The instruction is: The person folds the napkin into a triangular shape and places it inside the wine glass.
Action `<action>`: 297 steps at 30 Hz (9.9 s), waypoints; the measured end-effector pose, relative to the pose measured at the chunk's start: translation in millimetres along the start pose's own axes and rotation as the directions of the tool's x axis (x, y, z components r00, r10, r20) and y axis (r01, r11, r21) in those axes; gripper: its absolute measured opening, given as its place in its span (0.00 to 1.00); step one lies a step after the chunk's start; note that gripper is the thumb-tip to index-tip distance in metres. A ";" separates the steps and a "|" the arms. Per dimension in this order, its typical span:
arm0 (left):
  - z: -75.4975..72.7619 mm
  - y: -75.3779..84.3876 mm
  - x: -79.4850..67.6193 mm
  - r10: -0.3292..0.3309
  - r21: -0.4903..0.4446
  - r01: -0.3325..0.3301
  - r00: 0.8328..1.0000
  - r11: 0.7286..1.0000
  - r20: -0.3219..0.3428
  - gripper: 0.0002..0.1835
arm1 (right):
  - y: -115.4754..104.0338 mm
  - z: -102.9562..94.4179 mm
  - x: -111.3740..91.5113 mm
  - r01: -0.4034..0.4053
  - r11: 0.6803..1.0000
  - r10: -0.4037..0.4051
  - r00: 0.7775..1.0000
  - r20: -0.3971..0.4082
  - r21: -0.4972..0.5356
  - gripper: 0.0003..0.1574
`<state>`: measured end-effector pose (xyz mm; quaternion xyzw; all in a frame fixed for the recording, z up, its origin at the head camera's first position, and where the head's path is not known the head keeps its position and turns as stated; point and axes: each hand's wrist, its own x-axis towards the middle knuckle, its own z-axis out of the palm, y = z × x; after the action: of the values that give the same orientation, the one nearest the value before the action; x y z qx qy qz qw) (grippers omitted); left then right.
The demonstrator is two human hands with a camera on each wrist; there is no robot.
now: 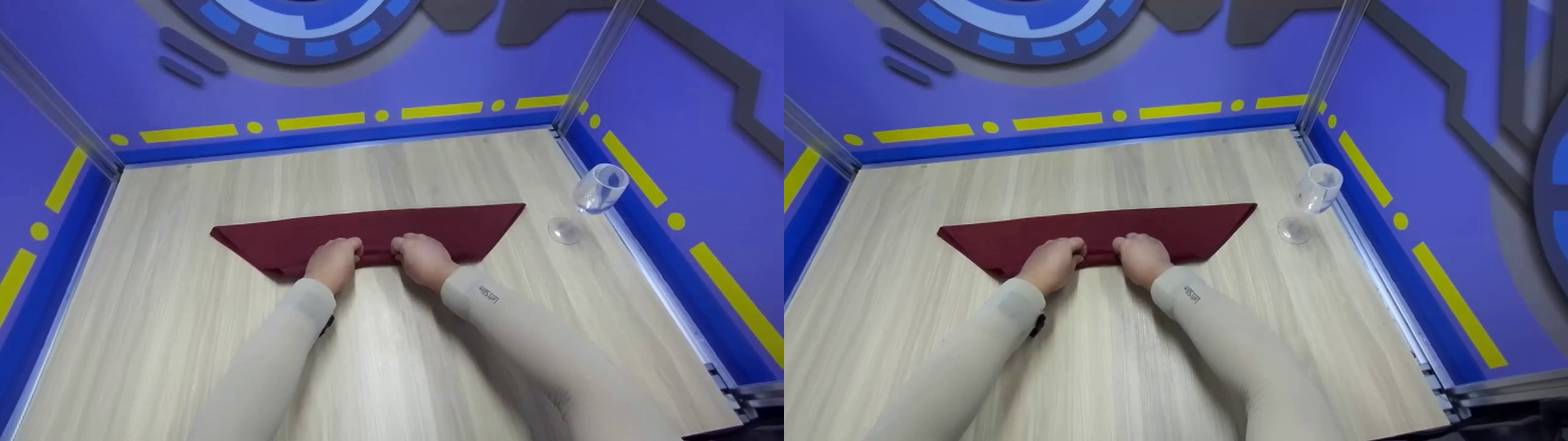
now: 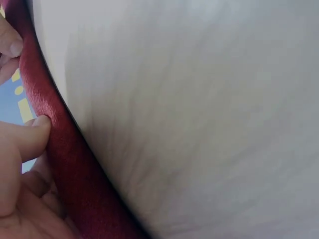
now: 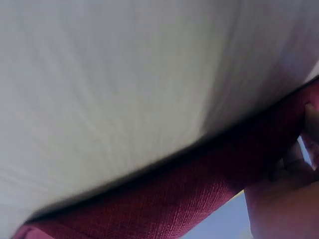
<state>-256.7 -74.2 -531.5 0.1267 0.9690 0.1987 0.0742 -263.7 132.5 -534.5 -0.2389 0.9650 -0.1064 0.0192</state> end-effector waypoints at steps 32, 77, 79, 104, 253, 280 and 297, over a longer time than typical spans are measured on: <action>0.8 -1.8 -6.0 0.109 0.213 -0.102 0.994 0.972 -0.020 0.08 | 3.5 -1.0 -3.1 0.212 0.950 -0.218 0.976 -0.002 -0.230 0.06; -4.9 -11.4 -5.1 0.039 0.136 -0.035 0.999 0.990 -0.021 0.12 | 7.7 -3.7 1.7 0.228 0.951 -0.220 0.974 0.063 -0.207 0.24; -4.5 -11.0 -3.9 0.031 0.127 -0.026 0.999 0.992 -0.037 0.09 | 7.9 -3.2 2.5 0.234 0.951 -0.230 0.972 0.044 -0.202 0.22; -18.8 -12.6 12.2 -0.111 -0.129 0.145 0.965 0.981 0.239 0.06 | 4.1 -4.0 12.2 -0.023 0.999 0.020 0.996 0.083 0.030 0.07; 1.7 -1.2 11.4 -0.033 0.269 0.075 0.987 0.960 -0.156 0.08 | -1.1 1.7 16.0 0.052 0.959 -0.067 0.997 -0.046 -0.278 0.16; -0.7 -5.2 11.3 -0.035 0.275 0.063 0.994 0.959 -0.106 0.09 | 12.5 3.4 19.5 0.151 0.967 -0.163 0.985 -0.046 -0.203 0.15; -8.0 -15.0 22.2 -0.142 0.028 0.142 0.990 0.990 -0.001 0.09 | 11.4 -12.6 32.4 -0.084 0.996 0.078 0.988 0.133 0.042 0.09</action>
<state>-282.7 -84.4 -532.3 0.0588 0.9782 0.1794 0.0867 -298.6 129.7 -524.2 -0.2053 0.9678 -0.1122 0.0926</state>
